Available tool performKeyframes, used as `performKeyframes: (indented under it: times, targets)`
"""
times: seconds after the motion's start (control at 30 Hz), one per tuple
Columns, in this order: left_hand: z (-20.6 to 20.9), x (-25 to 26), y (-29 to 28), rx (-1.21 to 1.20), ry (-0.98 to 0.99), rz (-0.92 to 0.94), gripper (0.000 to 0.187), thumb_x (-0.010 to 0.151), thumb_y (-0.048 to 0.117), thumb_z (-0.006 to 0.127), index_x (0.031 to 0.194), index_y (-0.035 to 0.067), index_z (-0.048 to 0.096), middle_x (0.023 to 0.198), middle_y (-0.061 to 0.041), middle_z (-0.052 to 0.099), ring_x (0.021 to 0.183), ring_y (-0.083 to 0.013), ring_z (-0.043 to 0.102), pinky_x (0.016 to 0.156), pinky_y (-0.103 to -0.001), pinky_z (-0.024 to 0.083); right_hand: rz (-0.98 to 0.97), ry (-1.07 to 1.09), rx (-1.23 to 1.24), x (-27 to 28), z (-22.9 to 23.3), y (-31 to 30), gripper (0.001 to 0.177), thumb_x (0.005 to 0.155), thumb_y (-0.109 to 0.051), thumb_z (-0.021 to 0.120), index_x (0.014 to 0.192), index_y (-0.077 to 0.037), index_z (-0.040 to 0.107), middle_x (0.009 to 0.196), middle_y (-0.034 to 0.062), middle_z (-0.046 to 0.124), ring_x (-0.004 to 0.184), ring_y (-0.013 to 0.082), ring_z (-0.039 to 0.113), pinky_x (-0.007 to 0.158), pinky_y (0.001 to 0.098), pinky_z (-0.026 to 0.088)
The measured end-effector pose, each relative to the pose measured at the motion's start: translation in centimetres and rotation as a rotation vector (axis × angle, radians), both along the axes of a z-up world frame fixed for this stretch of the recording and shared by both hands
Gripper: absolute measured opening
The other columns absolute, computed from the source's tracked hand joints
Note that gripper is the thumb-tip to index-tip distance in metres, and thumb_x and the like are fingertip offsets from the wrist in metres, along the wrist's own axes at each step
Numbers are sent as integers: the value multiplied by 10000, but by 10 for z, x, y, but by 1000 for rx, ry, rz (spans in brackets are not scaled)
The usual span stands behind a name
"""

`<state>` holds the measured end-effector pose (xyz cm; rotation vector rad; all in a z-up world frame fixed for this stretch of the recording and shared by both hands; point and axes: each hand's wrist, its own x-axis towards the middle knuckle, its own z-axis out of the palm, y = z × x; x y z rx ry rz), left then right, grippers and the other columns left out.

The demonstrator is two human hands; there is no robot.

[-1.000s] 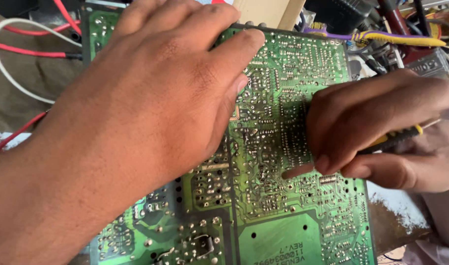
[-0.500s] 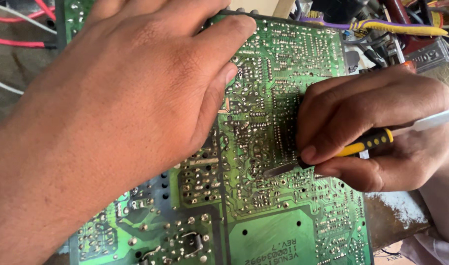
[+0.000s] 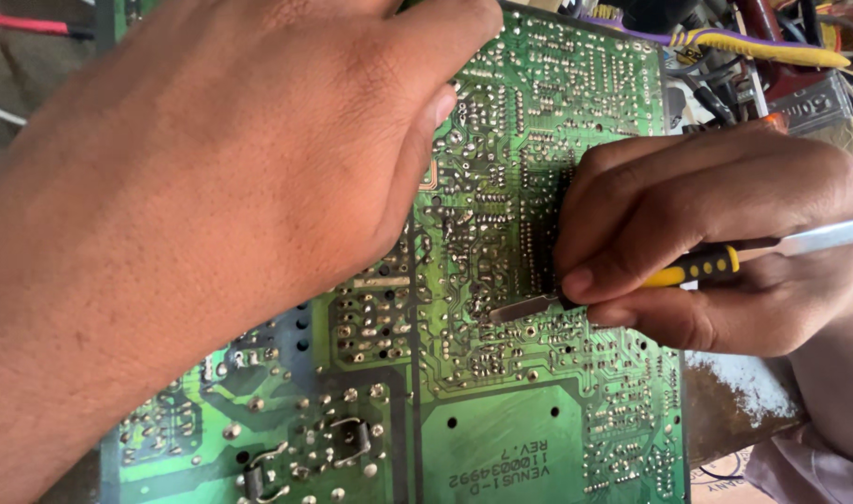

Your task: The person uses a small flat-head screwdriver to scrape and clean the surface of a green printed circuit board. They systematically move the tool across various solder points and traces to remove residue or oxidation. The person holds the board steady with their left hand while performing the scraping action with their right hand.

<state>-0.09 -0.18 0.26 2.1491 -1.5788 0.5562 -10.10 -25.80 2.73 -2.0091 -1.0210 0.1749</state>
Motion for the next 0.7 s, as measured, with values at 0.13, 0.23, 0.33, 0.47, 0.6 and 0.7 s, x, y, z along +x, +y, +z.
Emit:
performKeyframes:
  times: [0.13,0.23,0.33,0.47,0.6,0.7]
  targets:
    - [-2,0,-2,10,60,18,222,1016,107,650,1209,-3,651,926,-189,682,727,-337,688,560,-427,527,5,-5,-30,1,-1,0,156,835,-8,793,940,3,679,916,144,738,862,232,729,705,315,631]
    - [-4,0,-1,19,116,24,209,1042,115,637,1223,11,643,862,-184,678,632,-324,671,485,-415,508,23,0,-52,5,-1,-1,164,839,-18,797,949,2,678,924,147,738,861,224,728,697,300,631]
    - [-5,-1,-1,25,147,42,220,1052,134,635,1248,33,636,858,-174,680,610,-324,666,457,-413,501,30,2,-79,6,1,-1,178,833,-20,808,957,-3,682,930,146,741,863,222,728,704,303,603]
    - [-5,-1,0,-57,62,-4,238,1021,120,657,1228,3,644,891,-188,683,656,-345,675,494,-429,512,10,9,-68,4,2,1,215,805,-16,826,969,6,689,933,150,743,859,229,723,694,311,608]
    - [-7,1,0,-51,30,-24,215,1014,118,654,1179,-20,657,911,-193,683,705,-345,679,558,-445,522,12,12,-43,3,-2,-2,204,811,-26,814,967,15,690,934,156,743,850,231,735,688,313,613]
    - [-9,3,1,-29,25,-13,200,1029,131,644,1157,-20,669,922,-189,684,737,-340,681,601,-454,526,-8,15,25,-1,-11,-3,186,817,-53,802,948,9,685,928,152,745,831,223,749,694,324,613]
